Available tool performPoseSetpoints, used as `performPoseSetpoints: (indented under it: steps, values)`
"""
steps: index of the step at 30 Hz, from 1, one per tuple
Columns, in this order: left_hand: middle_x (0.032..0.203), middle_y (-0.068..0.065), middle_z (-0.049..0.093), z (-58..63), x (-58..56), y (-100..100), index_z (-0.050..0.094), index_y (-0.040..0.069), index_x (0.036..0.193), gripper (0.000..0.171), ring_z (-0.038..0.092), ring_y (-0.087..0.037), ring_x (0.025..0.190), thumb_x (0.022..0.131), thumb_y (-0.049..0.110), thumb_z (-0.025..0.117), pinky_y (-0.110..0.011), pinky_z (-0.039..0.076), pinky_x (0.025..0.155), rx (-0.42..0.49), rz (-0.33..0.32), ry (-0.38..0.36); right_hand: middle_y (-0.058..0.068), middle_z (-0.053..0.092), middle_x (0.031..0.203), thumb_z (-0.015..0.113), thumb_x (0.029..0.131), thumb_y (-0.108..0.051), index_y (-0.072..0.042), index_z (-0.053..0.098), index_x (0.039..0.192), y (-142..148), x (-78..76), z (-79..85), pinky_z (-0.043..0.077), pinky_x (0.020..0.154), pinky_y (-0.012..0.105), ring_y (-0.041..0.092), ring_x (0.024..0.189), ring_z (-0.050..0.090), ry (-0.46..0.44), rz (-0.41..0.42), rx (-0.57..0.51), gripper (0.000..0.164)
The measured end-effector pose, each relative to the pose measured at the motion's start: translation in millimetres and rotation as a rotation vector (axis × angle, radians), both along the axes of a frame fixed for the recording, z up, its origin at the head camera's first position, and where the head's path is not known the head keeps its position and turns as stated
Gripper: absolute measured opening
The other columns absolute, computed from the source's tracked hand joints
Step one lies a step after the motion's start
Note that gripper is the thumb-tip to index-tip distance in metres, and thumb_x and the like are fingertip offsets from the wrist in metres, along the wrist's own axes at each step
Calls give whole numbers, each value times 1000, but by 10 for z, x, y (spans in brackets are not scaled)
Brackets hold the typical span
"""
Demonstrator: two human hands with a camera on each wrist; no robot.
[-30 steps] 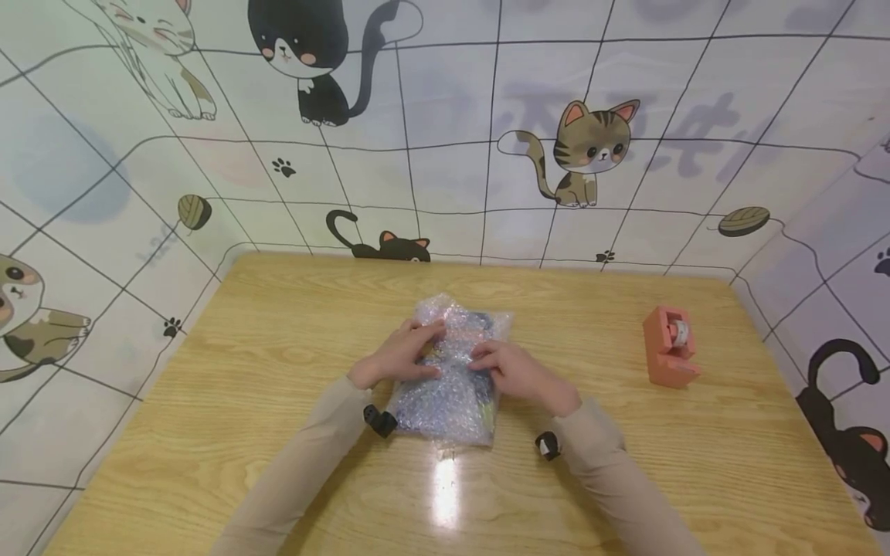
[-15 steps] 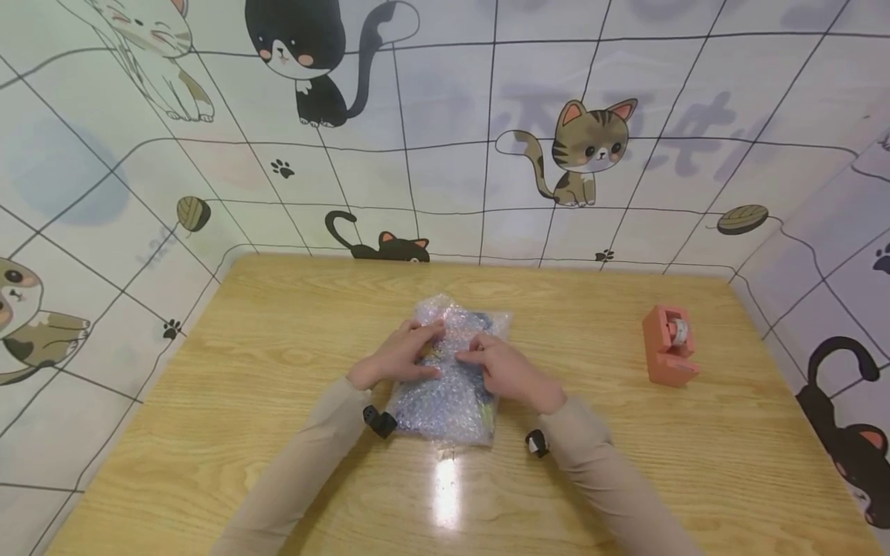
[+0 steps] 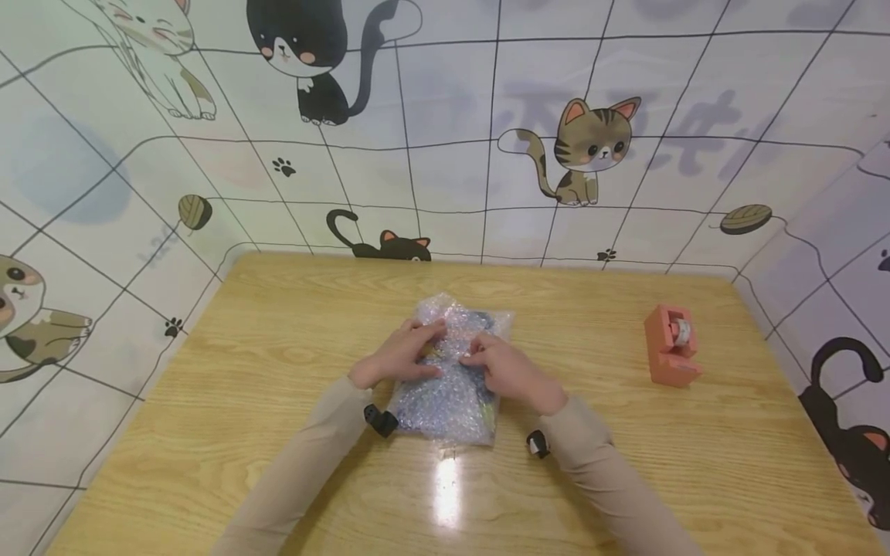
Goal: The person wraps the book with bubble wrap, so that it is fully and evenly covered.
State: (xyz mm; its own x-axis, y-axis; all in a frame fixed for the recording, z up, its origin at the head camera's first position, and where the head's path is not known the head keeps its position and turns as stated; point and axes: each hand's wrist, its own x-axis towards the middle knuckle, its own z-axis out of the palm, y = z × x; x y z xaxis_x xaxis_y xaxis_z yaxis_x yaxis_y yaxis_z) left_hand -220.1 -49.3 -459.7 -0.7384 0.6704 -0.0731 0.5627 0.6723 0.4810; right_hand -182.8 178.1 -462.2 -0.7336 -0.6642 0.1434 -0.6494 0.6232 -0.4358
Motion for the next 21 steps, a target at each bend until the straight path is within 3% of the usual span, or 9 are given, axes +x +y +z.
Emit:
performPoseSetpoints:
  steps: [5,12,21]
  values:
    - [151,-9,29,-20,2,-10,42,7,139,71,38,-28,118,80,31,74,-43,40,88,3,4,10,13,56,98,52,75,20,2,68,109,-26,-7,-28,48,73,32,21,85,51,35,2,-13,41]
    - [151,-14,28,-35,46,-30,41,3,139,66,33,-37,129,85,30,69,-52,31,103,9,-6,55,14,56,101,52,78,19,3,67,111,0,3,-69,48,76,37,23,89,53,64,8,-45,40]
    - [145,-24,34,-95,101,-153,46,-7,133,52,31,-40,132,89,16,62,-49,25,108,164,-77,85,14,58,102,57,79,16,2,68,109,29,9,-100,51,78,38,25,91,56,123,18,-81,35]
